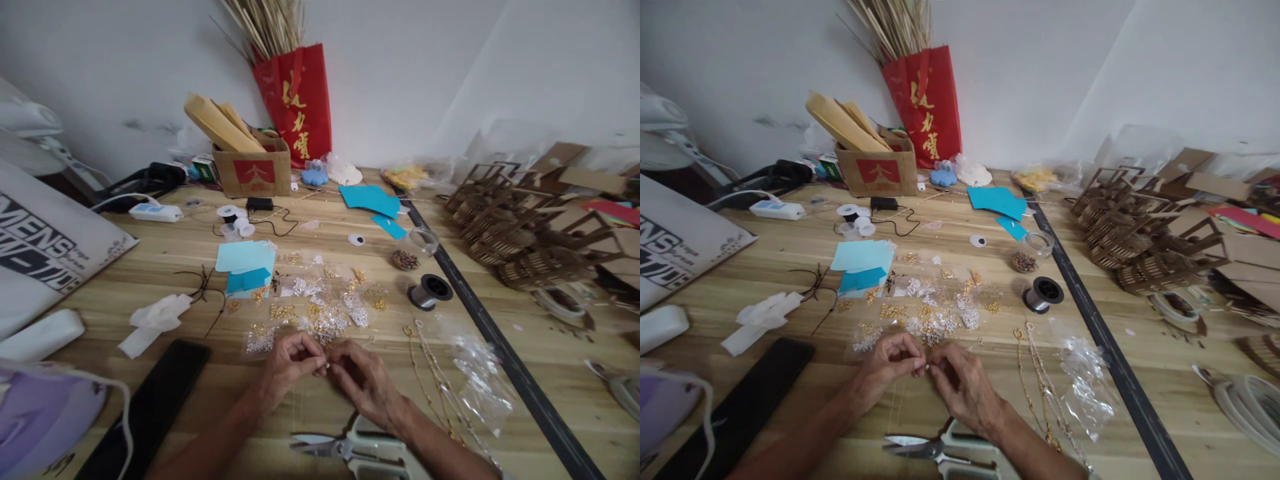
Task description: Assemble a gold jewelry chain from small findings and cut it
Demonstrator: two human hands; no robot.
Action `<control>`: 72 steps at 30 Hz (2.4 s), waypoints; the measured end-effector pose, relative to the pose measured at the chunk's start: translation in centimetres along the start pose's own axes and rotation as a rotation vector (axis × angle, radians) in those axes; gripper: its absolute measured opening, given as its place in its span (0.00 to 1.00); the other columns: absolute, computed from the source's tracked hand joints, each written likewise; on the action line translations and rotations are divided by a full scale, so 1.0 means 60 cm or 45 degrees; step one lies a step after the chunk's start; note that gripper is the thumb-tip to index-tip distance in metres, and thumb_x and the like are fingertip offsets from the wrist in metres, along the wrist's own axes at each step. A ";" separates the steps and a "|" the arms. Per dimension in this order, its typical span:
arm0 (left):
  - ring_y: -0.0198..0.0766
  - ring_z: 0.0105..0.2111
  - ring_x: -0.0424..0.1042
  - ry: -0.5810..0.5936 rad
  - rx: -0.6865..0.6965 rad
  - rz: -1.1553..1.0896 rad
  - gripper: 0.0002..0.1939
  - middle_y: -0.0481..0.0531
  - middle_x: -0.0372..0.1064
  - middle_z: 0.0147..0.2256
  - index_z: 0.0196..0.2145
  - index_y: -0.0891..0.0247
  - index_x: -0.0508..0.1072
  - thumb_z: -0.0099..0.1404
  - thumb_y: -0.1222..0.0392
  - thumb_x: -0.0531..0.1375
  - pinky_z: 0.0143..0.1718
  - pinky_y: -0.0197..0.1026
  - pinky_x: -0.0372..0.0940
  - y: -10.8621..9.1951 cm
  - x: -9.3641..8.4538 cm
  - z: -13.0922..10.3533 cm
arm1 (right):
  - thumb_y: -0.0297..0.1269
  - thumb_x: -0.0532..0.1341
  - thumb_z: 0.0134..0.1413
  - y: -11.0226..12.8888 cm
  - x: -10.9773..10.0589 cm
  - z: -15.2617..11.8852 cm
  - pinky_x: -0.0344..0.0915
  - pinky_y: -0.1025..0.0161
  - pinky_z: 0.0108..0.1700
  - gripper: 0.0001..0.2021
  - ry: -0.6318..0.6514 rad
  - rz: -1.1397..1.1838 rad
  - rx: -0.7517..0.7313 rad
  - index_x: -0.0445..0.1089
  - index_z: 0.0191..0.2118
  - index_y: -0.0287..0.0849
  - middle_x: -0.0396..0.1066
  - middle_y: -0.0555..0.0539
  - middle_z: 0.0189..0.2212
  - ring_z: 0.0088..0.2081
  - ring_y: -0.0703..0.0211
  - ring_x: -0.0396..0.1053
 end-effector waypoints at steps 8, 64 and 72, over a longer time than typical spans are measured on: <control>0.32 0.22 0.68 0.029 0.018 0.054 0.14 0.48 0.70 0.20 0.22 0.67 0.69 0.49 0.57 0.69 0.26 0.35 0.63 0.003 0.002 -0.001 | 0.30 0.53 0.64 0.010 -0.003 0.004 0.67 0.65 0.36 0.06 -0.012 -0.027 -0.062 0.66 0.43 0.42 0.70 0.45 0.33 0.34 0.60 0.69; 0.34 0.25 0.59 0.128 0.151 0.649 0.10 0.48 0.60 0.23 0.25 0.65 0.64 0.58 0.55 0.56 0.26 0.35 0.55 0.010 0.005 -0.003 | 0.29 0.53 0.63 -0.001 0.000 0.004 0.64 0.65 0.36 0.07 -0.006 -0.001 -0.008 0.67 0.36 0.41 0.67 0.46 0.31 0.33 0.60 0.66; 0.33 0.26 0.60 0.174 0.108 0.562 0.10 0.47 0.61 0.24 0.25 0.65 0.65 0.56 0.56 0.59 0.28 0.34 0.56 0.005 0.008 -0.005 | 0.32 0.53 0.64 -0.001 0.000 0.004 0.63 0.64 0.36 0.07 -0.004 0.046 0.021 0.67 0.35 0.41 0.67 0.46 0.31 0.33 0.59 0.66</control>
Point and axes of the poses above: each hand's wrist, its own z-axis towards the middle knuckle, its own x-axis out of the palm, y = z × x, the point moved 2 cm from there along z, towards the middle knuckle
